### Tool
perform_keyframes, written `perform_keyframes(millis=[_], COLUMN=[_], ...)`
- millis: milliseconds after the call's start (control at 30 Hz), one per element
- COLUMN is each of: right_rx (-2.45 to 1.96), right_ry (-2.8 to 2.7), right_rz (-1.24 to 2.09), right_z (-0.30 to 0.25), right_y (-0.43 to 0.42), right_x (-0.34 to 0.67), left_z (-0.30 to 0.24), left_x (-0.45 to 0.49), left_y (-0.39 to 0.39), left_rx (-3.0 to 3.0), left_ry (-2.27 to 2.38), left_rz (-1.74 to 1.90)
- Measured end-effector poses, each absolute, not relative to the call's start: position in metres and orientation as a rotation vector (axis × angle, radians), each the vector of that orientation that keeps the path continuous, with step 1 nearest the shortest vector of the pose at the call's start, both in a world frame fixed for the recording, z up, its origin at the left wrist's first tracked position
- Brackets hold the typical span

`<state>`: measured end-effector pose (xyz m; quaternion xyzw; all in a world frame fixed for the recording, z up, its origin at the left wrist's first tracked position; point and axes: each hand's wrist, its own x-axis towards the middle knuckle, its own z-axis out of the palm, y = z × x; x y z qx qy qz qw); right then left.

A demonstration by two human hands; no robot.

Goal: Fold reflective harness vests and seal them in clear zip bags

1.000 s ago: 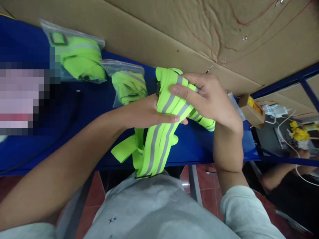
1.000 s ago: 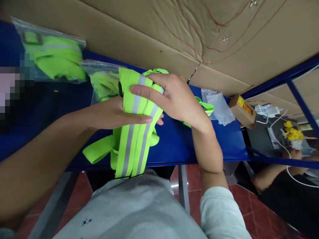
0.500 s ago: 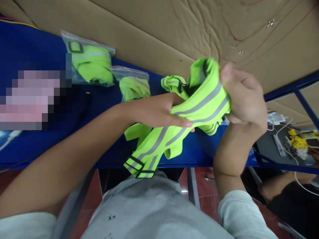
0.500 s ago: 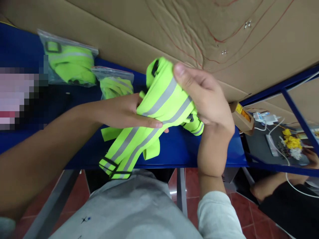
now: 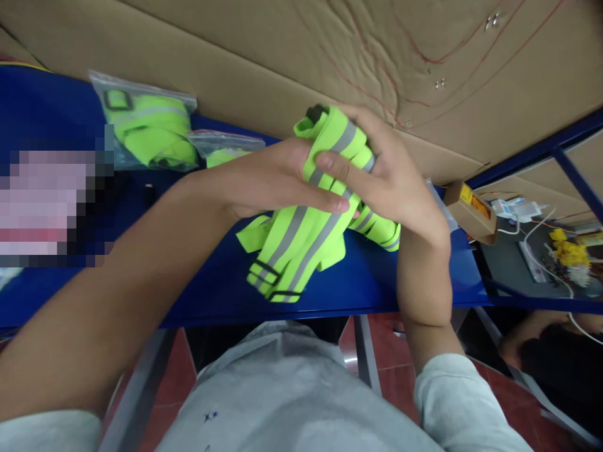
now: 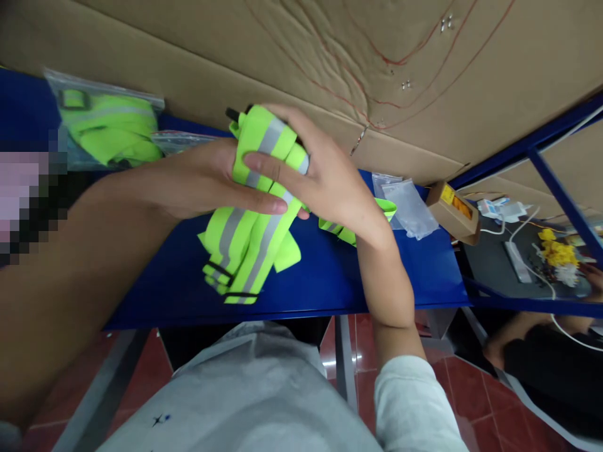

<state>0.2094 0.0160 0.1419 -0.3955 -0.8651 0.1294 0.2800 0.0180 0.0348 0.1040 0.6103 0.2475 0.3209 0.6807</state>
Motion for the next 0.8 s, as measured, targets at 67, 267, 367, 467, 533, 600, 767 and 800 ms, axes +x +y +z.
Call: perform_keyframes(millis=[67,267,367,467,533,600,767,800], right_rx=[-1.058,-1.007,-1.096,-1.212,-1.254,-1.273,-1.258,-1.230], right_ry=[-2.264,-2.007,-1.918,-1.906,-1.910,-1.927,-1.968,-1.958], right_rz=[0.293,0.174,0.417,0.711,0.816,0.804,0.513,0.447], right_z=[0.145,0.152,0.152,0.148,0.143,0.137,0.129,0.131], right_y=[0.018,0.026,0.029,0.035,0.042,0.049,0.058,0.056], right_x=[0.211,0.232,0.243,0.251,0.253,0.254,0.253,0.252], left_z=[0.101,0.085,0.089,0.100,0.106,0.108,0.107,0.106], left_x=[0.027,0.045,0.044,0.040,0.037,0.036,0.037,0.038], left_y=[0.031,0.030,0.036,0.043,0.047,0.050,0.053,0.054], left_rx=[1.263,1.186,1.387,1.540,1.584,1.599,1.621,1.642], left_ry=[0.428,0.351,0.341,0.453,0.513,0.539,0.548,0.526], left_rz=[0.642,0.603,0.487,0.451,0.510,0.574,0.492,0.452])
